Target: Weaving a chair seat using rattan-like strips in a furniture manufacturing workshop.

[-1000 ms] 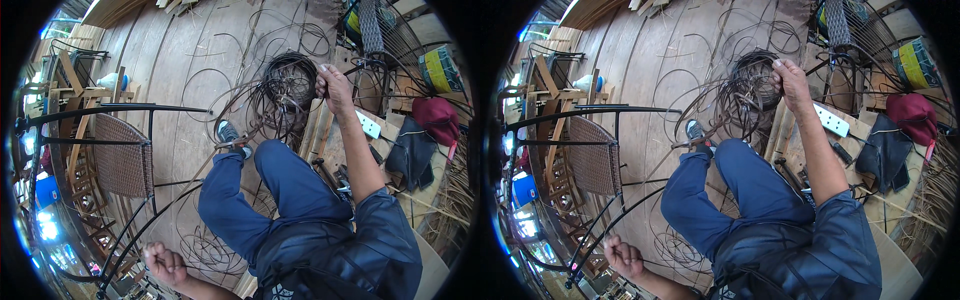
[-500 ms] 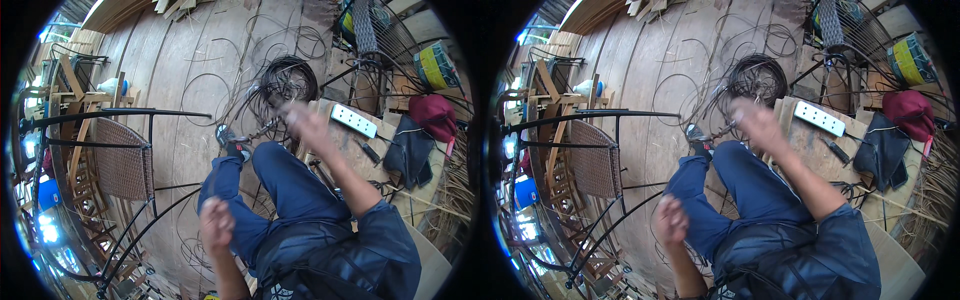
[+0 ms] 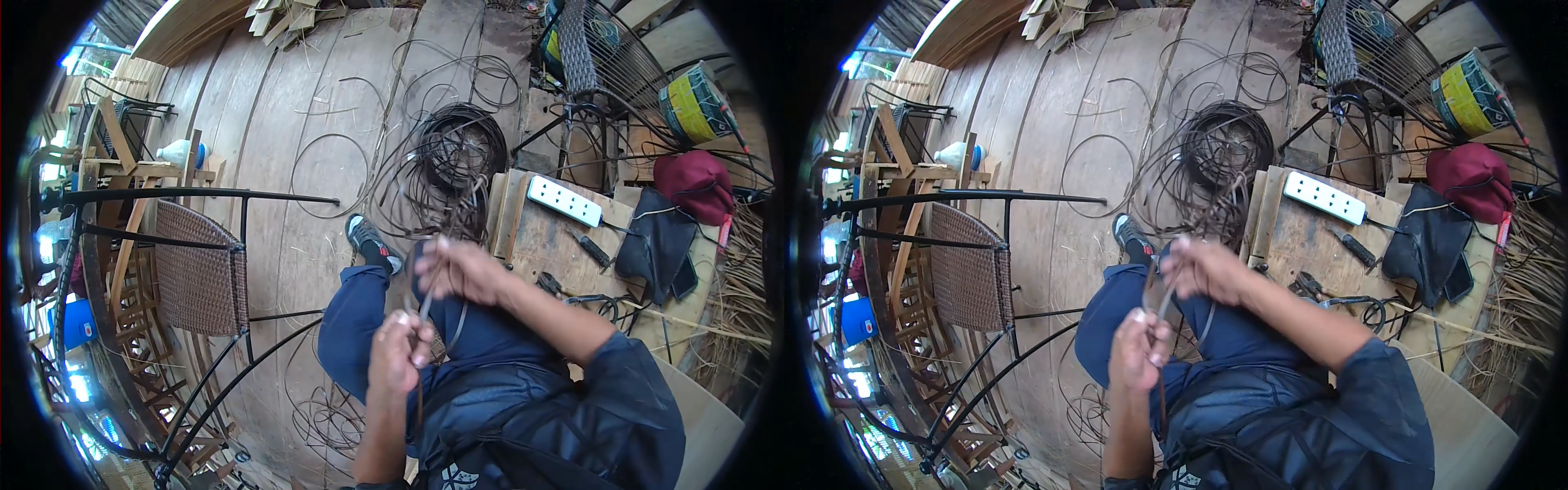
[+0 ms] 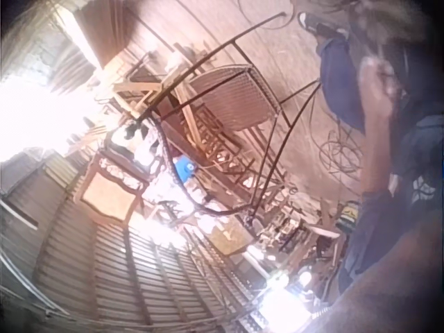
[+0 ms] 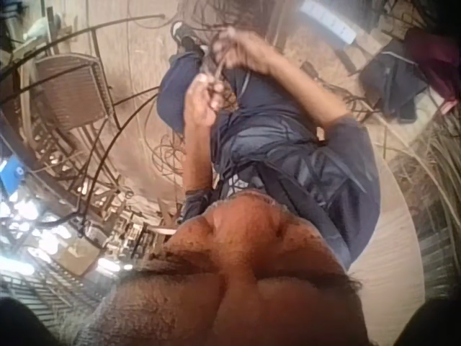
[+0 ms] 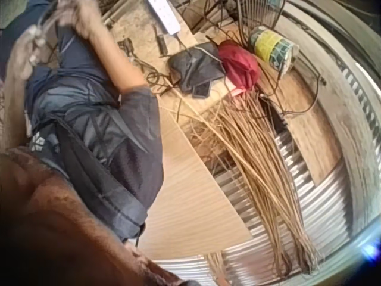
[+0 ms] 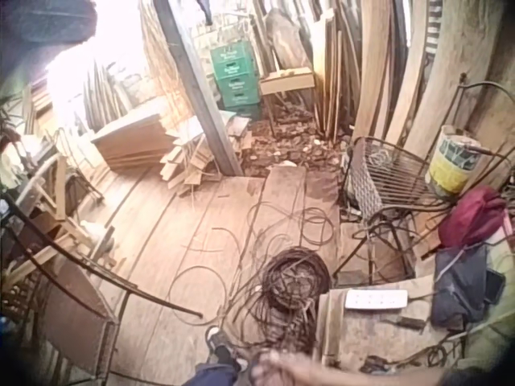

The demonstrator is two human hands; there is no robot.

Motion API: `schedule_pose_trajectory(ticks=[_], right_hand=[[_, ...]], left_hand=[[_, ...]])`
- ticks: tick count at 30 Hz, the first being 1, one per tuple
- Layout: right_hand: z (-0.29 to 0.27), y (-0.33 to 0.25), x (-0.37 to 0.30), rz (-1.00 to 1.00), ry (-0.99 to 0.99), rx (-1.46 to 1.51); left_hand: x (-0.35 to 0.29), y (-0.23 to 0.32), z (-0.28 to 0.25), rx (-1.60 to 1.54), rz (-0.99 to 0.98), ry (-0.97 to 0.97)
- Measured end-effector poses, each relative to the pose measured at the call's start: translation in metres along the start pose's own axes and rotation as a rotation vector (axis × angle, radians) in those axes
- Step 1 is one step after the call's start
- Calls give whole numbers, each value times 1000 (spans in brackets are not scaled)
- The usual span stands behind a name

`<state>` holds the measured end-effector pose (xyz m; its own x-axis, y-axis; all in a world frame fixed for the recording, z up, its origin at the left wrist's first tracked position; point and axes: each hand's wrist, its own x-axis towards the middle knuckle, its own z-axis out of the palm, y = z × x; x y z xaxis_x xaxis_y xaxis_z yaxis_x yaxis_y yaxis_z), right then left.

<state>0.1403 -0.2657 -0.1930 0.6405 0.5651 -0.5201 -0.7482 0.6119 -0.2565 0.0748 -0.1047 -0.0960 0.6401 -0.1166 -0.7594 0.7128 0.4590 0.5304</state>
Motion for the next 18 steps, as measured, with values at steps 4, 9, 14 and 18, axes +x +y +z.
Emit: schedule_pose_trajectory(ticks=[4, 9, 14, 18], right_hand=[[-48, -53, 63, -257, 369, 111], [37, -5, -16, -468, 8, -660], [62, 76, -75, -276, -799, -1429], [46, 91, -81, -267, -1060, -1612]], left_hand=[[-3, -17, -14, -117, -65, -153], [21, -11, -52, 16, -30, -8], [56, 10, -32, -99, -122, -183], [76, 31, -30, -67, -39, -167]])
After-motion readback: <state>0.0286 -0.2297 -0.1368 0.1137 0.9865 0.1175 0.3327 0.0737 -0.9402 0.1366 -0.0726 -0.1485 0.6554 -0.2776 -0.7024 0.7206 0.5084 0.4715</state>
